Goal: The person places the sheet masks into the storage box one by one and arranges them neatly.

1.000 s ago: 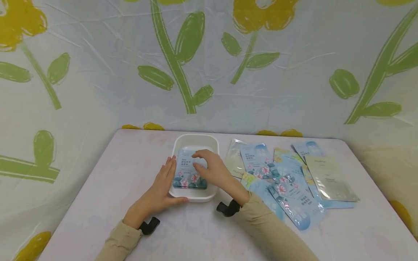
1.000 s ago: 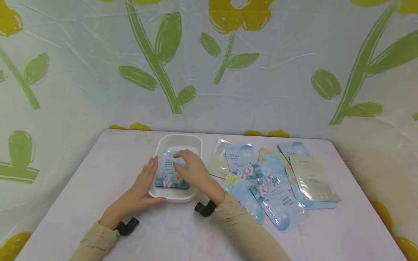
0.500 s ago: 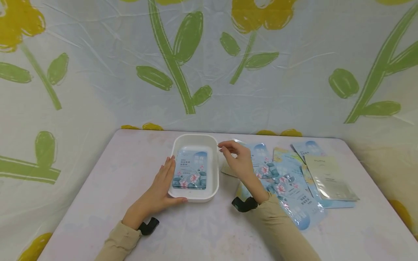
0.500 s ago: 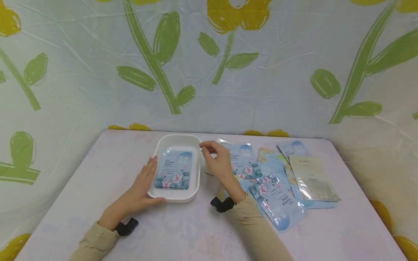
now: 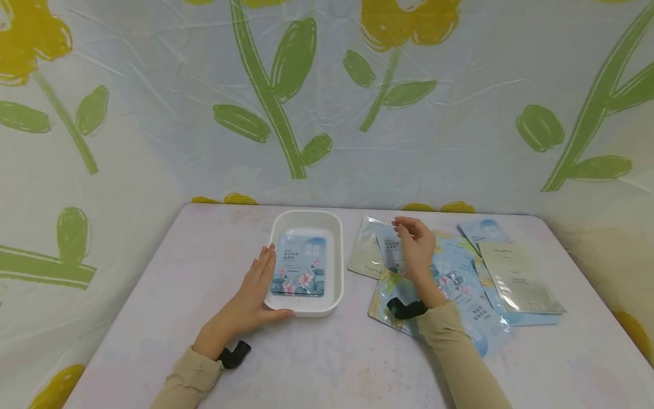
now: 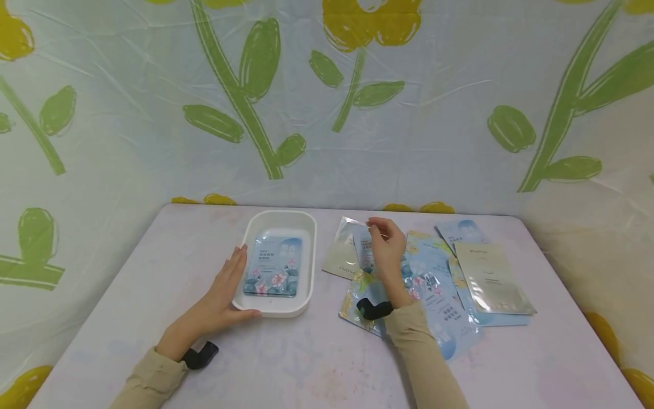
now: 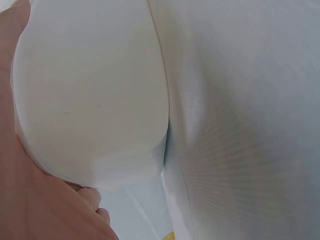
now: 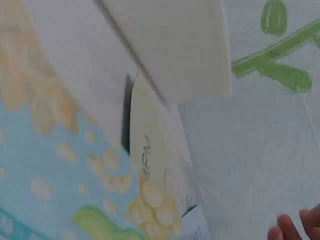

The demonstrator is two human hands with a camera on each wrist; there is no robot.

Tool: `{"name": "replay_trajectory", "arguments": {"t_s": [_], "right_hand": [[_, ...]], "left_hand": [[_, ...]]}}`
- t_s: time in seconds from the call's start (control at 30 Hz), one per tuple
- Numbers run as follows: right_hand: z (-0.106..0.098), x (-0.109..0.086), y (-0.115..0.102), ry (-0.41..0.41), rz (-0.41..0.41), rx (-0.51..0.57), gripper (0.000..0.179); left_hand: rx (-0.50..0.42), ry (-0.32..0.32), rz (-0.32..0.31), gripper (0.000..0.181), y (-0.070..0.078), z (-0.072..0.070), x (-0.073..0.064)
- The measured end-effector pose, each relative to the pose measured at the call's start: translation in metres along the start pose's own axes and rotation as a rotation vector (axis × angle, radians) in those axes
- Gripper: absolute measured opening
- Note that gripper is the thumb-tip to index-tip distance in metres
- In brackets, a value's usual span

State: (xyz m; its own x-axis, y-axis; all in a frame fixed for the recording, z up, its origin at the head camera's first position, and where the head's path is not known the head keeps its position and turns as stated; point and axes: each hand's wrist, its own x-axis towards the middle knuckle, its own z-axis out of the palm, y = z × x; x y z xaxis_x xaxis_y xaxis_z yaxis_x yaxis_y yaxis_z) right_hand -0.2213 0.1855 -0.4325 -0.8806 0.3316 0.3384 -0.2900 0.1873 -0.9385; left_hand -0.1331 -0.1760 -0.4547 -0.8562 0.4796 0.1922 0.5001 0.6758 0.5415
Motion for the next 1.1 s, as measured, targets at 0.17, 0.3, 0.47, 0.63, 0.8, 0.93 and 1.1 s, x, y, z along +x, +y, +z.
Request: {"name": "replay_trajectory", "arguments": {"t_s": [0.17,0.3,0.47,0.63,0.8,0.93,1.1], "right_hand": [[-0.013,0.003,0.026,0.120,0.056,-0.152,0.026],[-0.019,0.003,0.038,0.144,0.133,-0.211,0.031],[-0.022,0.003,0.046,0.069,0.199,-0.371,0.046],[-0.021,0.002,0.051,-0.051,0.215,-0.537,0.072],[-0.022,0.001,0.052,-0.085,0.218,-0.600,0.077],[-0.023,0.000,0.051,-0.090,0.237,-0.617,0.074],[-0.022,-0.001,0.052,-0.102,0.197,-0.650,0.063]], "left_hand": [[-0.002,-0.001,0.002,0.129,0.000,0.001,0.001],[0.004,-0.004,0.008,0.128,-0.001,0.000,0.001],[0.016,0.007,0.025,0.127,-0.001,0.000,0.000],[0.014,0.013,0.031,0.127,-0.001,0.001,-0.001],[0.013,0.009,0.030,0.127,-0.002,0.002,-0.001],[0.005,0.001,0.018,0.127,-0.001,0.001,-0.001],[-0.003,-0.002,0.009,0.127,0.000,0.001,-0.001]]}}
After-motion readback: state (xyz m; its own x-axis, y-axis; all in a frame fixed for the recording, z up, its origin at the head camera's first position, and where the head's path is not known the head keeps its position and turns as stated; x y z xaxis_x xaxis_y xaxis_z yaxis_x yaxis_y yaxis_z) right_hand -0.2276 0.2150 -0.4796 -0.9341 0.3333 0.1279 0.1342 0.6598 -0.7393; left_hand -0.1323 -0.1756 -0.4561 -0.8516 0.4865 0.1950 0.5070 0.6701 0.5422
